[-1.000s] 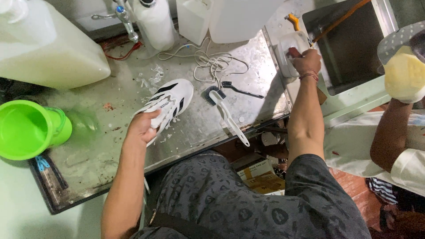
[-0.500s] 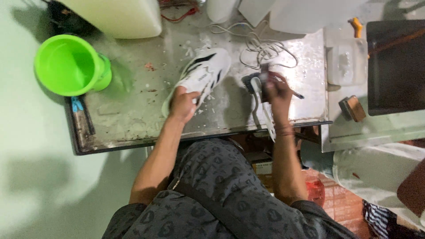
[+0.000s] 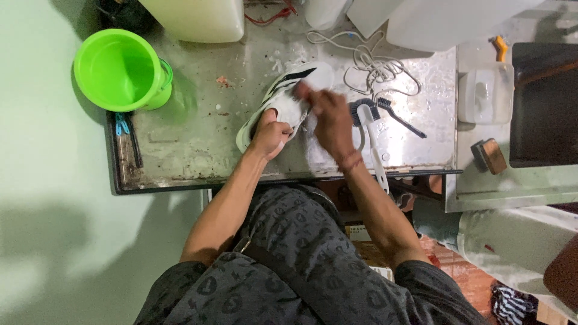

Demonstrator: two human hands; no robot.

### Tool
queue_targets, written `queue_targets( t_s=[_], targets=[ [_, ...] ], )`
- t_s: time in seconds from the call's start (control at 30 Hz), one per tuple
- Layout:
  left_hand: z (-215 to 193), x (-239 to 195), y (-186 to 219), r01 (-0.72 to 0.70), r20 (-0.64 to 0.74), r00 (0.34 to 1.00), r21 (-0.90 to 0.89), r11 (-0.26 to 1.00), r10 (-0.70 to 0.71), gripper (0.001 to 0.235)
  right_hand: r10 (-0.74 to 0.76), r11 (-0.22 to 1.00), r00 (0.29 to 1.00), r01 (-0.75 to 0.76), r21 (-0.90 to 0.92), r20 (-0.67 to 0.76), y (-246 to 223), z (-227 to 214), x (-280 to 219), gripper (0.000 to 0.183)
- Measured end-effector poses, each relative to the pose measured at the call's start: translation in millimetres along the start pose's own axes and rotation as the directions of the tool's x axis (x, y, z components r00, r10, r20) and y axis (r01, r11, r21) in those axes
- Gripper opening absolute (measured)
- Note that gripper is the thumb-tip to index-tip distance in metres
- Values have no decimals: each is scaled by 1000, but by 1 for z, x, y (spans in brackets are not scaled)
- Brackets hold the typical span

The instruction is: The person scrubs a white sneaker with a small brush, focusing on the upper fabric and the black stripes. They rotate the shoe to clean different sections, including the toe box and the side panels, while holding it steady with their other hand.

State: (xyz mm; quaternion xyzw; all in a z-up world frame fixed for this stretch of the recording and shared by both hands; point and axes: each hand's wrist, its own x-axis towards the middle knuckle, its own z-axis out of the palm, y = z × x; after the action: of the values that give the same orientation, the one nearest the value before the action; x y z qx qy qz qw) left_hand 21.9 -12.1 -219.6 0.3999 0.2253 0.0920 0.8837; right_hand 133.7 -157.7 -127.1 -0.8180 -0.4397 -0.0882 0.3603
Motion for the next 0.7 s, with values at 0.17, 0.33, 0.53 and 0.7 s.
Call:
queue_targets(
  t_s=[0.17,0.33,0.53,0.7],
  targets=[
    [-8,2,21,159,57,987,-300,941,-149,29,-72,993,997,71,93,2,-19,2,-12,30],
    [83,-47,115,149,151,985,-501,852,-83,41,-77,997,996,77,9,-40,-17,-13,-2,36],
    [87,-47,135,260,161,965,-516,816,-206,83,-132,988,991,129,81,29,6,-7,-2,35],
    [100,-53,148,253,77,965,-498,829,-249,96,-390,920,918,385,68,70,-18,-13,2,29]
  ],
)
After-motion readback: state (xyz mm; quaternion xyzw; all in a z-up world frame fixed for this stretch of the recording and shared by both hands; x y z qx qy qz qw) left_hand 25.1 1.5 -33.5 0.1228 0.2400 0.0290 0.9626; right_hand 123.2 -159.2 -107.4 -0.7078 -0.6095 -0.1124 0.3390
